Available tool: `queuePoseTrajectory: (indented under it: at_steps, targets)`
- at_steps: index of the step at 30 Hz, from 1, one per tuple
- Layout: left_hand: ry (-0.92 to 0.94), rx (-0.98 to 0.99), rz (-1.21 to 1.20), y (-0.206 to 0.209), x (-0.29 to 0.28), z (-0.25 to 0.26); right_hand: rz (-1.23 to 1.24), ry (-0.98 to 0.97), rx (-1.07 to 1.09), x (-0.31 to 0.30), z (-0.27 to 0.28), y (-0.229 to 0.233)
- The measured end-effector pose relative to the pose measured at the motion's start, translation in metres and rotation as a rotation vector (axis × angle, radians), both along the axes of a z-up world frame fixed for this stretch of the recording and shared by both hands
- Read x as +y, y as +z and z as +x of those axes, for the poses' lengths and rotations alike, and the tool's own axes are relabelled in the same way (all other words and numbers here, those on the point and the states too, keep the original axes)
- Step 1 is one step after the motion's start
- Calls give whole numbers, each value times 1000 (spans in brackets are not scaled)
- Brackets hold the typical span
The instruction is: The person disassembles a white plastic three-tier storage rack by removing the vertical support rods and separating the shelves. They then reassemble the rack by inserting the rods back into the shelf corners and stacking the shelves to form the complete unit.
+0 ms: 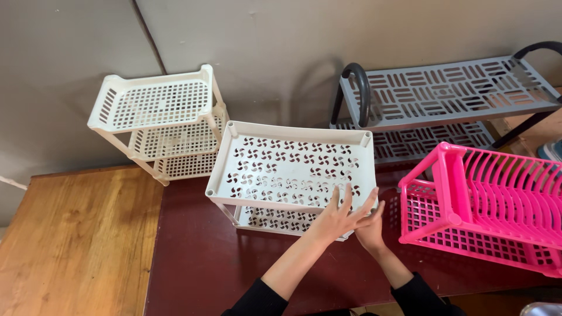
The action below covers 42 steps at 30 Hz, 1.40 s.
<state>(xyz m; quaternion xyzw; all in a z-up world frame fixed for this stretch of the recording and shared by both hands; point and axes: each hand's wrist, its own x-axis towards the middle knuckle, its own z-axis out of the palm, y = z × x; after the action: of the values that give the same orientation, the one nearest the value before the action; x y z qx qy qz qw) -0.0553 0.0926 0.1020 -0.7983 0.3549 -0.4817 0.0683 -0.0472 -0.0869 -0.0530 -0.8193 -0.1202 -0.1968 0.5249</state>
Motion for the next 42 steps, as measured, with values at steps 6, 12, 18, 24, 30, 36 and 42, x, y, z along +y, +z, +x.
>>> queuePoseTrajectory:
  at_steps: [6,12,18,24,30,36,42]
  targets:
    - [6,6,53,-22,-3,10,208,-54,34,1,5,-22]
    - [-86,126,-30,-32,-3,11,219,-137,18,2,6,-46]
    - [-118,232,-65,-30,-7,12,187,-108,-121,2,3,-42]
    - [-74,203,-51,-26,-14,15,177,-295,-130,14,4,-35]
    - [-145,134,-30,-23,-11,20,308,-53,130,-8,6,-31]
    - [-164,190,-33,-11,-3,23,289,-17,11,0,8,-22]
    - [-71,229,-137,13,12,18,75,-338,-172,34,14,15]
